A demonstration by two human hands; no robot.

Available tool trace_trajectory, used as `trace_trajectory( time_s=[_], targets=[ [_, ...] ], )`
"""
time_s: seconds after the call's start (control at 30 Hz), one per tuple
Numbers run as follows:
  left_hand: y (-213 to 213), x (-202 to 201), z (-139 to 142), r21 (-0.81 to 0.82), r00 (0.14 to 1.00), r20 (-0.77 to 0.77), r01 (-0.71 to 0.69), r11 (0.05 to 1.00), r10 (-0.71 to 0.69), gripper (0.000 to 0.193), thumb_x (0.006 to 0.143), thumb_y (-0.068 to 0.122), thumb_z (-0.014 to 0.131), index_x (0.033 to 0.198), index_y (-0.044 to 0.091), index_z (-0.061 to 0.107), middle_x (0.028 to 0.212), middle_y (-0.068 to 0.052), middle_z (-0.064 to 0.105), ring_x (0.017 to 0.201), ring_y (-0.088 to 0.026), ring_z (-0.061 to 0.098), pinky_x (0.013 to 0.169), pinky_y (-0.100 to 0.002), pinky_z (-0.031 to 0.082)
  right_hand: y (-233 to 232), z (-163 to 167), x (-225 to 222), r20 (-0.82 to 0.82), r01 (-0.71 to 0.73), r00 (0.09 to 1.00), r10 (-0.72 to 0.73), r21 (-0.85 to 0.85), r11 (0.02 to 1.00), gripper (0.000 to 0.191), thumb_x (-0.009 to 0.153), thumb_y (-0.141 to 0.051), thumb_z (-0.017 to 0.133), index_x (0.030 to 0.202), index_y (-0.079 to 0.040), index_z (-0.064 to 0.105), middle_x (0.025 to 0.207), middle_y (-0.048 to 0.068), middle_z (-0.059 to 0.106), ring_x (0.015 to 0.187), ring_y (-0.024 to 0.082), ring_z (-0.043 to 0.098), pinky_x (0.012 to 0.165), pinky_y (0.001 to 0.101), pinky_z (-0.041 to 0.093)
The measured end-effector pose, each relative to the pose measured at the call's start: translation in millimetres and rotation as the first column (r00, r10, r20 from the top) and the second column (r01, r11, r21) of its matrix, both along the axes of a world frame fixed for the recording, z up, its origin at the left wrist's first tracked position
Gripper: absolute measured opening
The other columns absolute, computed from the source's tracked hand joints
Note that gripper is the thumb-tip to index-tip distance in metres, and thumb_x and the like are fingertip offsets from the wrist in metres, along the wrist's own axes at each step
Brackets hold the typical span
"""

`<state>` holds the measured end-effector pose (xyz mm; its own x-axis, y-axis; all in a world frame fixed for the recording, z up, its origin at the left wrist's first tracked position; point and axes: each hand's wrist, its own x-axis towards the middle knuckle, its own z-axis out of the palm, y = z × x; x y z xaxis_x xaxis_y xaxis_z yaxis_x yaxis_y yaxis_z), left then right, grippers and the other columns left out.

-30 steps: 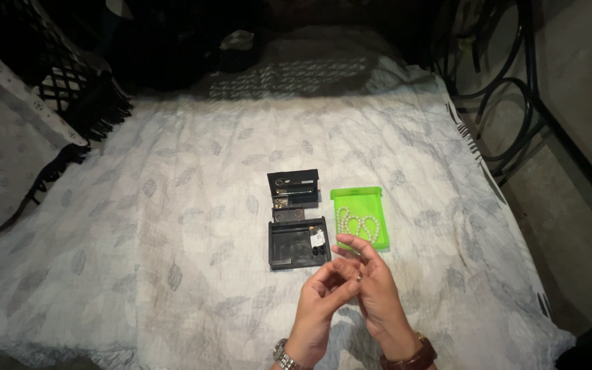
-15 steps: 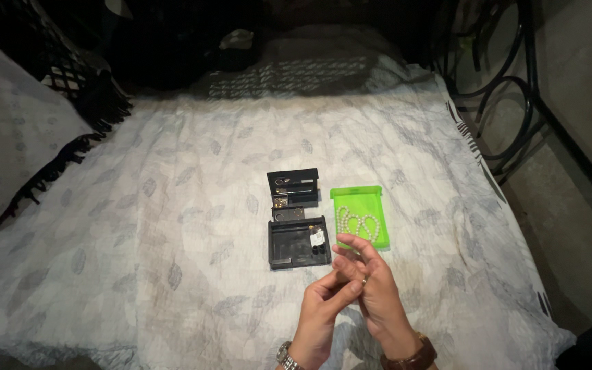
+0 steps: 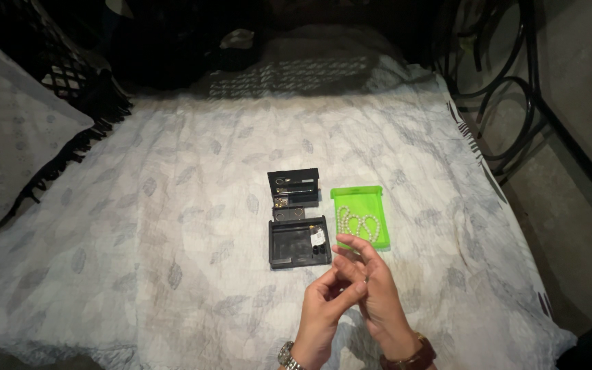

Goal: The person sits on a bed with a jewelry box and a green pouch of pearl necklaces. They put a metal watch on their wrist, put rings on their fingers, and put on a bracelet, then take the items off and place them back into the jewelry box.

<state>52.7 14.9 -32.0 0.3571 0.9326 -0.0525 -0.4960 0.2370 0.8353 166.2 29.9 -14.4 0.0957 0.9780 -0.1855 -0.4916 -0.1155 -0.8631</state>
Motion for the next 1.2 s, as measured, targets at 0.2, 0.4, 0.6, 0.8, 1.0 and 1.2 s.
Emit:
trace_trajectory(
  time_s=[0.2,0.4,0.6,0.8,1.0,1.2],
  targets=[
    [0,2,0,-0.011,1.000,0.024,-0.005,1.000,0.005,0.022,0.094,0.017,0.071,0.109,0.000,0.071,0.098,0.000,0.072,0.092,-0.008,0.066,0.089,-0.027,0.053,1,2,-2,-0.014,0.000,1.000,0.000,0.015,1.000,0.051,0.085,-0.011,0.075,0.133,-0.005,0.060,0.121,0.008,0.062,0.094,0.010,0.061,0.079,0.0259,0.052],
    [0,0,0,0.011,1.000,0.002,0.022,1.000,-0.022,0.023,0.093,0.014,0.072,0.112,0.000,0.072,0.101,-0.001,0.073,0.093,-0.007,0.065,0.088,-0.026,0.052,0,-3,0,0.012,0.018,1.000,-0.018,0.018,1.000,0.049,0.085,-0.011,0.074,0.132,-0.005,0.060,0.118,0.008,0.064,0.093,0.009,0.062,0.080,0.0246,0.052],
    [-3,4,-3,-0.046,0.998,0.034,-0.043,0.998,0.045,0.025,0.090,0.013,0.072,0.113,0.002,0.070,0.101,0.000,0.072,0.092,-0.006,0.066,0.086,-0.024,0.052,3,-13,1,-0.013,-0.014,1.000,0.013,-0.074,0.997,0.044,0.094,-0.016,0.071,0.135,-0.003,0.064,0.093,0.014,0.062,0.076,0.017,0.059,0.065,0.0285,0.048],
    [-2,3,-13,0.002,0.999,0.008,-0.037,0.999,0.037,0.022,0.096,0.014,0.075,0.107,-0.004,0.068,0.098,-0.003,0.072,0.089,-0.008,0.064,0.084,-0.026,0.052,4,-15,-3,0.214,0.088,0.972,-0.094,0.036,0.995,0.042,0.089,-0.012,0.071,0.129,-0.004,0.062,0.110,0.004,0.066,0.091,0.007,0.064,0.076,0.0248,0.054],
    [-3,-2,-3,0.001,1.000,0.028,0.015,1.000,-0.015,0.028,0.092,0.016,0.071,0.115,0.001,0.071,0.103,-0.002,0.072,0.095,-0.007,0.065,0.089,-0.026,0.051,-1,-4,-5,-0.182,-0.076,0.981,0.059,-0.083,0.994,0.042,0.091,-0.019,0.068,0.130,-0.003,0.062,0.110,0.009,0.068,0.086,0.014,0.065,0.075,0.0278,0.055],
    [-4,-2,0,-0.052,0.997,0.083,-0.005,0.999,0.009,0.025,0.091,0.017,0.072,0.112,0.003,0.071,0.101,-0.001,0.070,0.094,-0.008,0.063,0.089,-0.027,0.050,-2,2,-6,-0.115,-0.050,0.993,0.036,-0.114,0.992,0.043,0.091,-0.021,0.067,0.130,-0.003,0.062,0.111,0.009,0.069,0.087,0.013,0.067,0.076,0.0259,0.055]
  ],
)
